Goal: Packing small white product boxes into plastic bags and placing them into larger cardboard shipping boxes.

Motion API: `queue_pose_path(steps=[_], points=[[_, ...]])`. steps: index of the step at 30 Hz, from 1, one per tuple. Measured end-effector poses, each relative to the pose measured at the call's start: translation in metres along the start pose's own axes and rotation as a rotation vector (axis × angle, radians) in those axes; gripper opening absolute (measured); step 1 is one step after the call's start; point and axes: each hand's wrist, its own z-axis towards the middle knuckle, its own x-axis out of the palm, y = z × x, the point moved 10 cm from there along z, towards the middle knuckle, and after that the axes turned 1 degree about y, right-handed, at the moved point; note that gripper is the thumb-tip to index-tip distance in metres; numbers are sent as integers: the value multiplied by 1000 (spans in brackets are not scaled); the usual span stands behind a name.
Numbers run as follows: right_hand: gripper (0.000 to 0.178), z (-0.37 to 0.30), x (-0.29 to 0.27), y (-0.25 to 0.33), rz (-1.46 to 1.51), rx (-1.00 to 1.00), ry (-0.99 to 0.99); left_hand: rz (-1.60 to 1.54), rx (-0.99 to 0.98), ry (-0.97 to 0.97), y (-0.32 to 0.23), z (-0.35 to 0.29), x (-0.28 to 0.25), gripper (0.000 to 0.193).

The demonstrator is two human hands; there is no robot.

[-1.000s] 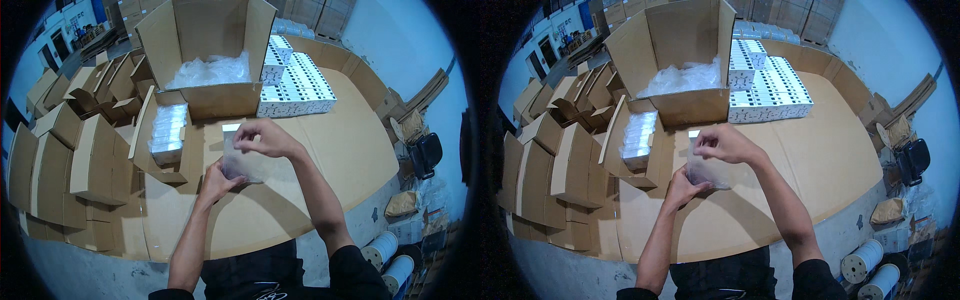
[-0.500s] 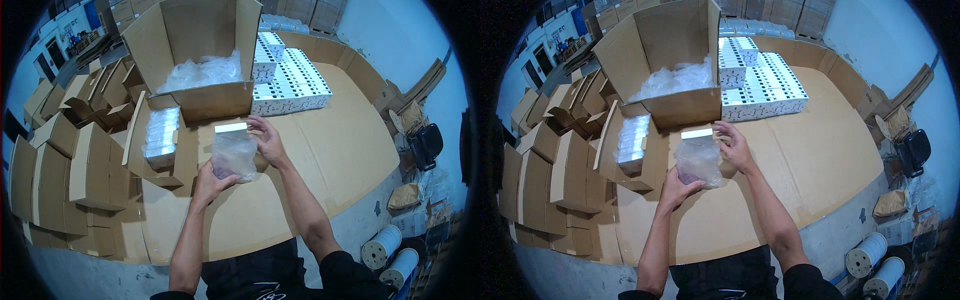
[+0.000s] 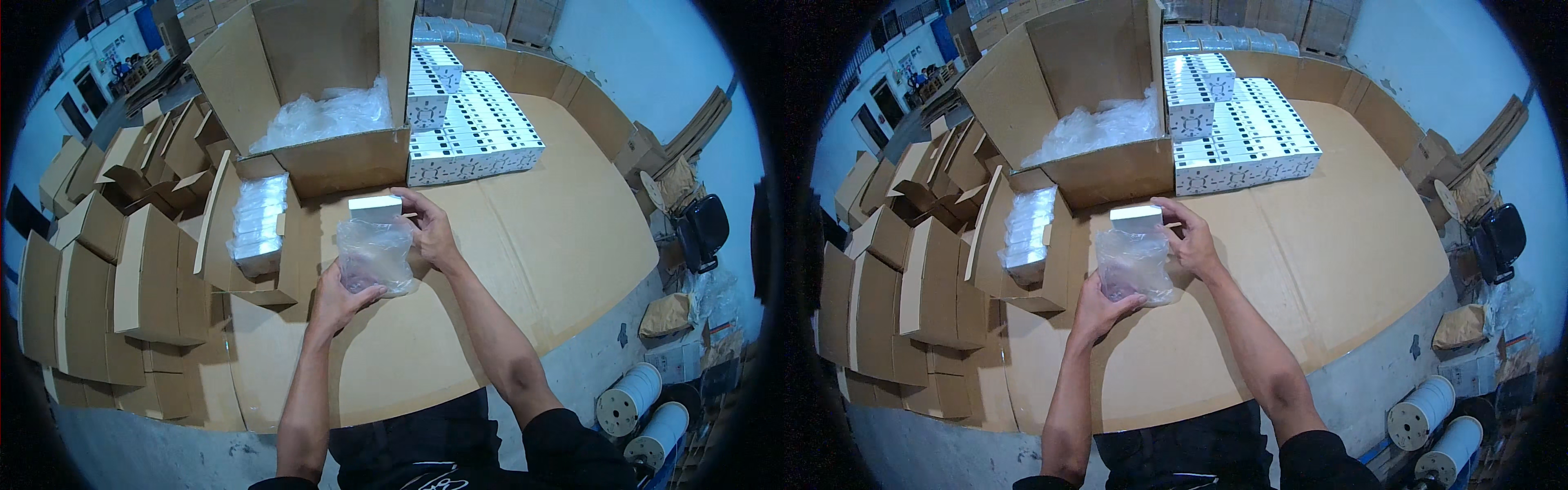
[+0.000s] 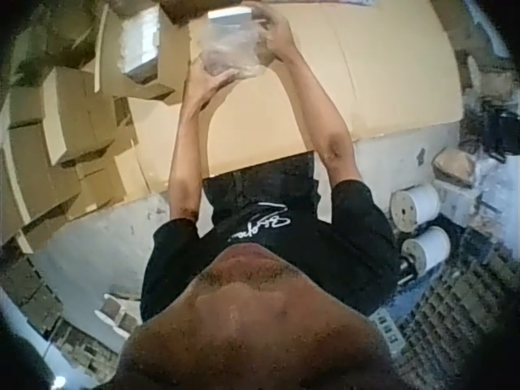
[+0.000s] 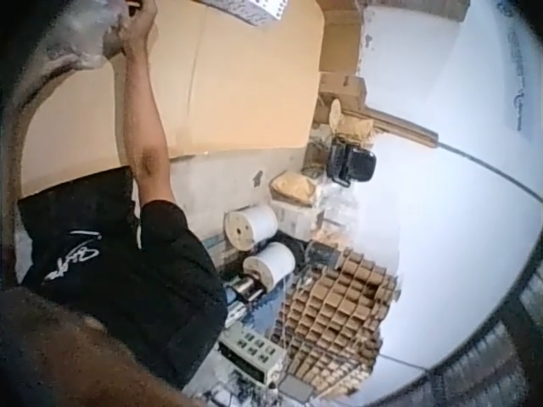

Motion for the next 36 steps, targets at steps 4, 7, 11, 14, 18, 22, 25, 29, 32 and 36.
queue_pose_path(steps=[4, 7, 11, 14, 18, 22, 25, 29, 32, 36], points=[[49, 2, -8, 1, -61, -5, -29, -46, -24, 4, 11, 2, -2, 56], [45, 1, -16, 8, -33, -27, -113, -51, -44, 0, 7, 0, -4, 56], [39, -2, -26, 14, 230, -30, -238, -11, -56, -1, 9, 0, -5, 56], [34, -6, -27, 16, 516, -13, -282, 29, -58, -3, 6, -1, -6, 55], [28, -7, -20, 15, 603, 32, -208, -19, -56, 22, -2, -3, -2, 54], [26, -6, -20, 13, 407, 38, -158, 10, -47, 4, -3, -2, -3, 54], [26, -7, -18, 15, 399, 42, -138, -16, -71, 3, 0, -3, -3, 55], [27, -9, -19, 19, 363, 69, -103, 32, -64, 5, 0, -2, -4, 55], [27, -9, -17, 22, 330, 83, -62, -4, -28, 18, 3, 0, -3, 53], [24, -14, -16, 20, 299, 228, -28, 9, -64, 17, 5, -1, -4, 53]])
